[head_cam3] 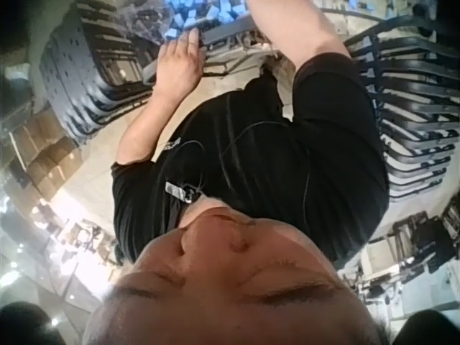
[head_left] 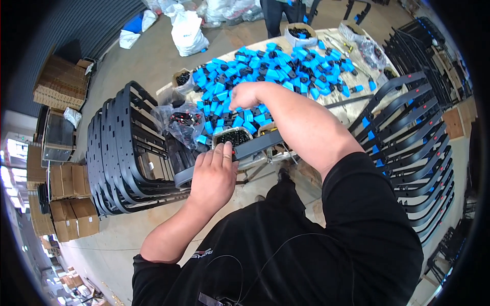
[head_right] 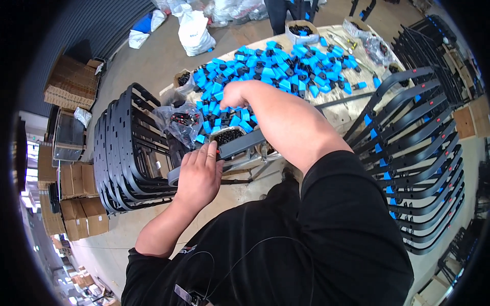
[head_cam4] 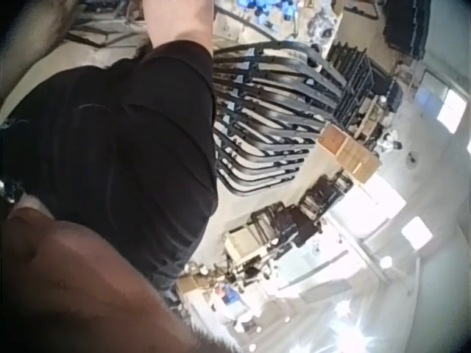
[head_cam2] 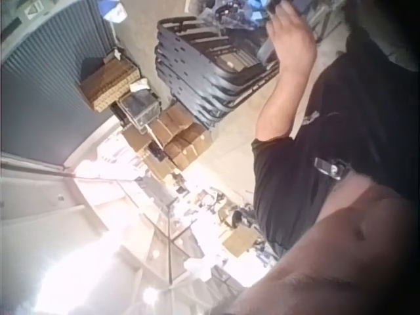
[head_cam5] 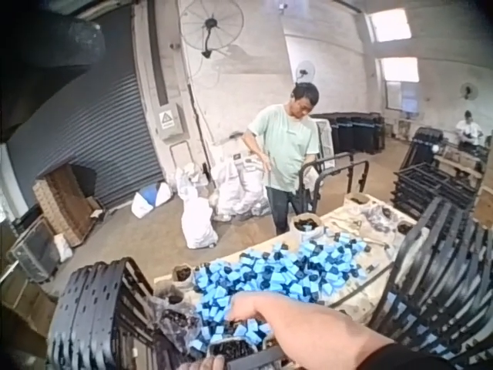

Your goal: Assembling metal frames by attaching plastic components and securing them with a small hand tool.

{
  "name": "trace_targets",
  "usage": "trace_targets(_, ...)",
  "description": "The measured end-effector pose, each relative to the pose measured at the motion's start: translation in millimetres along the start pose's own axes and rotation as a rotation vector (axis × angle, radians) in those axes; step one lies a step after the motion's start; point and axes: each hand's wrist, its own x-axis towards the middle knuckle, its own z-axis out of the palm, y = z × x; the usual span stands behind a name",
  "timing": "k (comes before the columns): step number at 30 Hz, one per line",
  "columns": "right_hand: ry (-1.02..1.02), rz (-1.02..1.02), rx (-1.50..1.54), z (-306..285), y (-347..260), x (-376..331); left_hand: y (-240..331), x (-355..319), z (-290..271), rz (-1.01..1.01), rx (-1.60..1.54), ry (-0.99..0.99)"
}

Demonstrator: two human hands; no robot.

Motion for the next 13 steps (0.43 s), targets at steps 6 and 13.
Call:
trace_targets(6,0.021,0.074,0.024,-0.6,16.1,-4.7,-5.9,-16.7,-13.1,-0.069,-0.147,0.011)
trace_targets(13,0.16,0.122,-0.123,0.0,10.0,-28.3,-51.7,-74.3,13.9,-0.392,-0.163,-0.069)
